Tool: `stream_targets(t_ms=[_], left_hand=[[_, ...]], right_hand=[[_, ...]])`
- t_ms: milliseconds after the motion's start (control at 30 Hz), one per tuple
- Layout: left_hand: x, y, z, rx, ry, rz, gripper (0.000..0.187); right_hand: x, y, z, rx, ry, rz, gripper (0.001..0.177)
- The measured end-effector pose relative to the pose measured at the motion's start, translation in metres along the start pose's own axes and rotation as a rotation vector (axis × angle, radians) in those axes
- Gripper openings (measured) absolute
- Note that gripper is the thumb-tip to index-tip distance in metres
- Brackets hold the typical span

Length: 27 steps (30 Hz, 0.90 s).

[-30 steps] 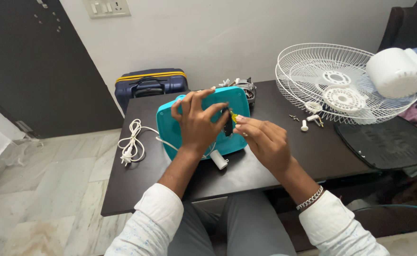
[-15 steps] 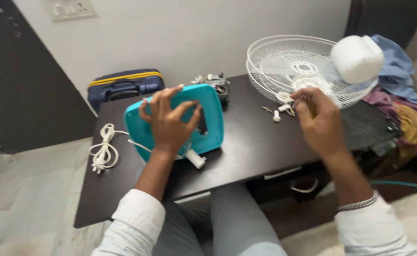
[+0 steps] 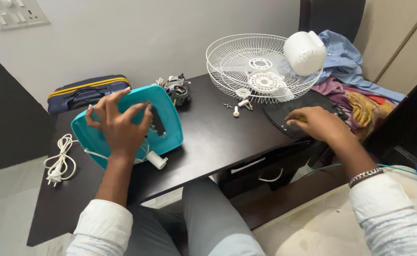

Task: The person uses a screwdriver to adjust screws and components inside a teal plastic housing. They connect wires to a small white cylindrical component and continue tightening screws on the housing.

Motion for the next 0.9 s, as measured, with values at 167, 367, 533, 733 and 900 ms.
stream_targets(t_ms=[167,367,533,733,900], left_hand=[[0.001,0.002,-0.001,0.015,-0.003,-0.008,0.012],[0.001,0.006,0.002,0.011,-0.005,-0.01,0.012],[0.001,0.007,0.003,0.007,-0.013,-0.003,0.01],[0.001,0.008,0.003,0.006,-0.018,0.012,0.011],[0.002,0.009,0.003,-0.01,-0.026,0.001,0.009]], right_hand=[[0.001,-0.015,0.003,0.055,-0.026,0.006,0.028],[-0.008,-0.017,0.011,0.049,-0.048,-0.115,0.027],[-0.008,-0.01,0.018,0.066,-0.012,-0.157,0.025],[-0.008,-0.006,0.025,0.087,-0.041,-0.221,0.027],[-0.008,-0.001,0.041,0.079,-0.144,-0.272,0.028]])
Point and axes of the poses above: each hand's wrist, its own z-axis towards the middle knuckle, its own x-axis out of the back of the hand, y = z × x, the point moved 7 cm from there along z, towards the middle knuckle, and after that the axes turned 10 degrees about -y, right-handed, at the moved point
